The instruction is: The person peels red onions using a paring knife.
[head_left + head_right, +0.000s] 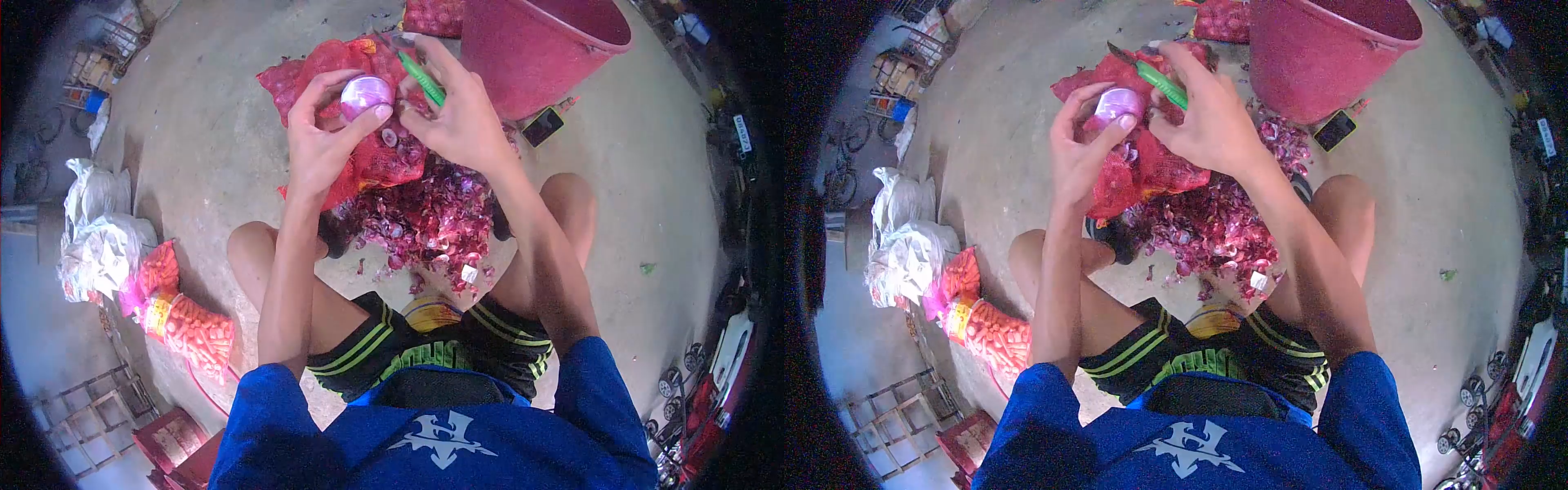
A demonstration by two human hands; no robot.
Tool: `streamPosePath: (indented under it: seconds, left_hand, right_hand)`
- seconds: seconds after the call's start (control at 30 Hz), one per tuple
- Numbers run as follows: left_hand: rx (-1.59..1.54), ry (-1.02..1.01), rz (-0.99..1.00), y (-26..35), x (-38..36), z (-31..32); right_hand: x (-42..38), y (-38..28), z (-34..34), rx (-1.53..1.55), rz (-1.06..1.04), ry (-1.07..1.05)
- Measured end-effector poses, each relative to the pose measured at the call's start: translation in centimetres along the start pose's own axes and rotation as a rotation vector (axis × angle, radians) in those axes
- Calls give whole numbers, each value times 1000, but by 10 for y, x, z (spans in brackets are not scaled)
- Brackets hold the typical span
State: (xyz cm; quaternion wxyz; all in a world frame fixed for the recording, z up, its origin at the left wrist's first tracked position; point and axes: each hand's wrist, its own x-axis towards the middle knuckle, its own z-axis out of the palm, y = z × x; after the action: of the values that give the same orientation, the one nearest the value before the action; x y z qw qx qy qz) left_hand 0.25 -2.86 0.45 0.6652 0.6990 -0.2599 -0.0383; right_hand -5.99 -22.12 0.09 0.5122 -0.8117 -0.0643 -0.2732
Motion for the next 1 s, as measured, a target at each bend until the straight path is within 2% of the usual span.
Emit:
streamPosePath:
  seconds: [0.1, 0.17, 0.2, 0.23, 0.27, 0.4, 0.47, 0.53, 0.57, 0.6, 0.67, 0.7, 0.77, 0.87, 0.93, 1.0]
  left_hand:
    - [-75, 1, -12, -3, 2, 0]
    - [41, -35, 56, -15, 7, -5]
    - [41, -31, 57, -13, 5, -7]
    - [-96, -59, -63, -11, 0, -9]
    - [-231, -87, -181, -8, -4, -10]
    - [-361, -92, -314, -3, -6, -15]
    - [-391, -88, -160, -2, -5, -14]
    - [-375, -94, -150, -7, -6, -19]
    - [-367, -109, -141, -6, -7, -21]
    - [-364, -106, -140, -5, -8, -21]
    - [-371, -49, -158, -2, -9, -18]
    - [-368, -40, -155, -3, -8, -17]
    - [-248, 21, -143, -6, -6, -15]
    - [-69, 57, -88, -7, -4, -13]
    - [-17, 75, -39, -9, -1, -14]
    - [31, 88, 12, -9, 0, -13]
  right_hand:
    - [0, -2, 1, 8, 3, 61]
    - [3, 4, 3, 8, -21, 93]
    - [7, 14, 4, 80, 24, 212]
    - [12, 24, 2, 151, 71, 330]
    - [19, 28, -7, 151, 78, 293]
    - [12, 23, -13, 65, 107, 226]
    - [9, 20, -15, 12, 115, 201]
    - [4, 24, -24, -269, 87, 22]
    - [4, 25, -27, -234, 204, -72]
    - [2, 26, -29, -232, 201, -74]
    - [3, 22, -30, -236, -14, -147]
    - [3, 17, -29, -231, -20, -152]
    - [2, 4, -28, 47, 101, -331]
    - [-1, -8, -26, -92, -8, -422]
    - [-3, -14, -23, -122, 4, -430]
    - [-4, -13, -19, -237, -101, -408]
